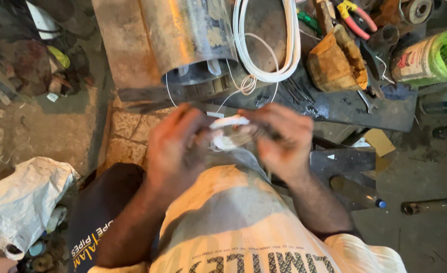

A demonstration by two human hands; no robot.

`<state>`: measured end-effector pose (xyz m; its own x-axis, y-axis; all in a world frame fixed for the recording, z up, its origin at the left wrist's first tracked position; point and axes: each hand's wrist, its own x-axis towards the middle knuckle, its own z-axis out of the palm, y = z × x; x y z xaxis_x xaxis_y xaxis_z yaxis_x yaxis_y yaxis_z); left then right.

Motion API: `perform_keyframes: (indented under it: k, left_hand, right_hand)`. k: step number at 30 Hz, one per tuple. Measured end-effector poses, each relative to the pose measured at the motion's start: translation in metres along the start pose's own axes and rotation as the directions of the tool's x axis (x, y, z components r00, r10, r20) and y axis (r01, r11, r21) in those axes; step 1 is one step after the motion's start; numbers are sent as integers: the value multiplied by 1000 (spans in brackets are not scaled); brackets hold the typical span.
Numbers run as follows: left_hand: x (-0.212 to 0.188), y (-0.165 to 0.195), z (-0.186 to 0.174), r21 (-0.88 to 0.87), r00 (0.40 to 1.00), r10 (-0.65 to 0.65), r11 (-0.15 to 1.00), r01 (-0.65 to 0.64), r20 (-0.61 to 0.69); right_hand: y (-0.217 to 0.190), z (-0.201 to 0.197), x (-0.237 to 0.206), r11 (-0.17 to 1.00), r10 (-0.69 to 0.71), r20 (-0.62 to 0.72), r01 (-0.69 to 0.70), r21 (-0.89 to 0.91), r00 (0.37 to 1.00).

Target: The person is assembling electrical components, including a metal cylinder, white wires, and a white plastic strip. They use pliers to cut and manipulate the wires, and a screwdriver to adjust connections. The person also handles a white plastic strip, possibly for insulation or labeling.

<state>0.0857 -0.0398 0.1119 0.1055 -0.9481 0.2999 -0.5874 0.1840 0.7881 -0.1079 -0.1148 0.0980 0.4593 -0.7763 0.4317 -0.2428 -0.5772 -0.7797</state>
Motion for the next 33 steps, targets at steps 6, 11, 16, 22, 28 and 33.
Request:
perform_keyframes:
  k: [6,11,16,22,28,33]
  left_hand:
    - [-5,-21,-1,-455,981,-108,874,172,163]
    - [2,-18,4,-462,989,-18,883,85,147]
    - [8,-5,5,-322,977,55,947,15,208]
    - [10,8,14,-236,984,85,971,-47,156]
    - [-6,-1,16,-211,995,-6,977,28,104]
    - [-5,-13,24,-187,997,11,982,3,77]
  right_hand:
    - [0,1,0,1000,19,35,-19,-6,999]
    - [-4,-10,3,978,-197,29,199,-60,980]
    - [2,-26,-3,998,-56,222,48,43,973]
    - [25,-83,7,963,-183,61,191,-190,981]
    - [113,-121,28,644,254,-129,-267,-717,959]
    - [158,-119,33,567,381,-188,-389,-726,905]
